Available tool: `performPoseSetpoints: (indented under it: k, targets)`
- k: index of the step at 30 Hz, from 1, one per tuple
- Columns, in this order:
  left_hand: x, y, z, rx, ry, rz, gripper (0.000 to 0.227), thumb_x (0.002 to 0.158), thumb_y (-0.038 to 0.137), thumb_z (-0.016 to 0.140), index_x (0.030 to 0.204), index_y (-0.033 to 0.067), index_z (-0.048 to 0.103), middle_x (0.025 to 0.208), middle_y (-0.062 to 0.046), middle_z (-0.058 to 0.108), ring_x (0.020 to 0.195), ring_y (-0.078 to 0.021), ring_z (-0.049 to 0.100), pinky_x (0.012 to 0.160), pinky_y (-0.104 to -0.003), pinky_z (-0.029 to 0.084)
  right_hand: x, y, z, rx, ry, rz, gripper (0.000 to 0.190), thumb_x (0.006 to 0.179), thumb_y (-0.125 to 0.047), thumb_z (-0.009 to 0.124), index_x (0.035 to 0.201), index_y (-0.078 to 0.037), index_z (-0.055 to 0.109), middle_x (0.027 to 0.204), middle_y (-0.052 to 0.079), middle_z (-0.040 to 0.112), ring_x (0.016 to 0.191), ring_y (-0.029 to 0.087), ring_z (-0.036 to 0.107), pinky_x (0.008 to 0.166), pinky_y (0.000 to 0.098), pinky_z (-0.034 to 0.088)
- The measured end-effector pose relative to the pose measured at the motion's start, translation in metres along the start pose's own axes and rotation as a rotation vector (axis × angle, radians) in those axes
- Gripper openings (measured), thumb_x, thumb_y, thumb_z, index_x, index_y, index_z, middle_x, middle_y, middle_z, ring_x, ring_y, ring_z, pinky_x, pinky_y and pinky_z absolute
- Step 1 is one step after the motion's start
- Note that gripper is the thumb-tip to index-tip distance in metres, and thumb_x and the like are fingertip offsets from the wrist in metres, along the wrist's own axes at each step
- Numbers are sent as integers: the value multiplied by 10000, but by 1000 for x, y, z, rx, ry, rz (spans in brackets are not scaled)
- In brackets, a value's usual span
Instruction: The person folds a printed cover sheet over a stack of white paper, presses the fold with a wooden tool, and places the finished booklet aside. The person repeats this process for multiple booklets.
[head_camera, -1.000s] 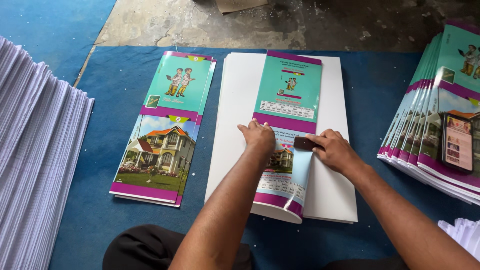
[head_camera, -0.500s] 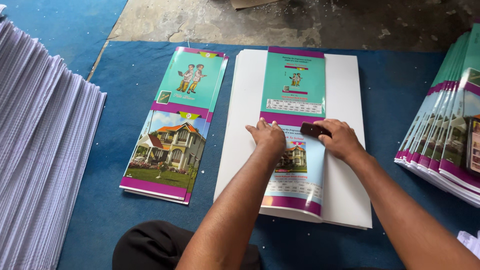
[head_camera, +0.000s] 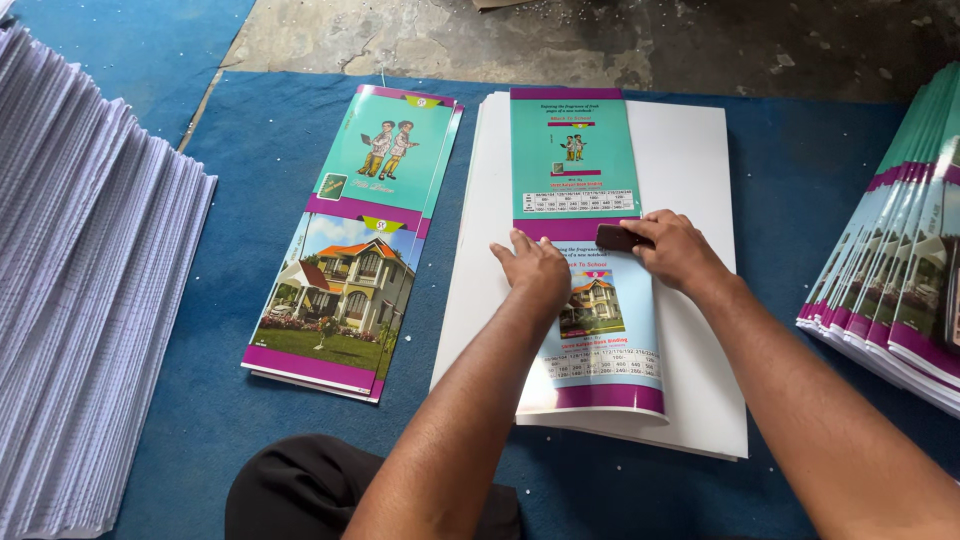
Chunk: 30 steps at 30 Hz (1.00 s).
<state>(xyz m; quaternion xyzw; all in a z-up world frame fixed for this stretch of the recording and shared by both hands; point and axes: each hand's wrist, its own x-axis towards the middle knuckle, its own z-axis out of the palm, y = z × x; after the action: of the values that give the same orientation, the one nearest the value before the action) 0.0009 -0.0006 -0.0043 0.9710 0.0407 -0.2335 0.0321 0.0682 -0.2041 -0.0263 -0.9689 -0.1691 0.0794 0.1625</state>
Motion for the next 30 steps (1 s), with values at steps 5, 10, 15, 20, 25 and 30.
performPoseSetpoints:
  k: [5, 10, 15, 20, 25, 30]
  targets:
    - [-1, -6, 9, -143, 53, 105, 625, 974, 274, 648, 1556, 336, 431, 1696, -227, 202, 1554, -420, 224, 1182, -681, 263, 1, -1, 2, -3, 4, -6, 471, 922, -203, 680, 1389, -246, 640, 1421, 53, 576, 1370, 241, 467, 1190, 392, 350]
    - [-3, -12, -1, -84, -36, 125, 877, 812, 317, 833, 1557, 426, 383, 1696, -215, 128, 1554, -421, 157, 1161, -713, 225, 0, -3, 1, -37, -17, 23, 456, 941, -237, 671, 1394, -268, 631, 1386, 45, 580, 1350, 219, 475, 1179, 388, 356]
    - [-5, -8, -15, -41, -137, 118, 1091, 677, 440, 948, 1578, 394, 335, 1689, -231, 112, 1551, -454, 130, 1178, -713, 173, -4, -9, -4, -50, -23, 29, 453, 950, -252, 665, 1400, -293, 632, 1306, 42, 603, 1292, 206, 512, 1163, 377, 390]
    - [-10, -4, -4, -9, -33, 130, 1161, 643, 447, 970, 1593, 349, 310, 1671, -268, 123, 1537, -470, 142, 1227, -573, 186, -10, -14, -5, -44, -63, 107, 441, 959, -262, 650, 1397, -316, 625, 1250, 29, 622, 1275, 173, 525, 1163, 361, 402]
    - [-6, -2, 8, -27, 12, 122, 1148, 653, 433, 972, 1594, 302, 328, 1662, -296, 143, 1539, -477, 146, 1229, -513, 218, -24, -8, -8, -52, -51, 30, 459, 947, -236, 664, 1398, -308, 628, 1249, 49, 617, 1255, 204, 529, 1130, 374, 419]
    - [-4, -1, 14, -52, 44, 106, 1107, 672, 427, 955, 1585, 318, 339, 1657, -309, 145, 1538, -482, 148, 1230, -525, 216, -37, 0, -2, -82, -22, -40, 437, 940, -201, 662, 1364, -307, 661, 1222, 40, 640, 1234, 211, 548, 1102, 401, 424]
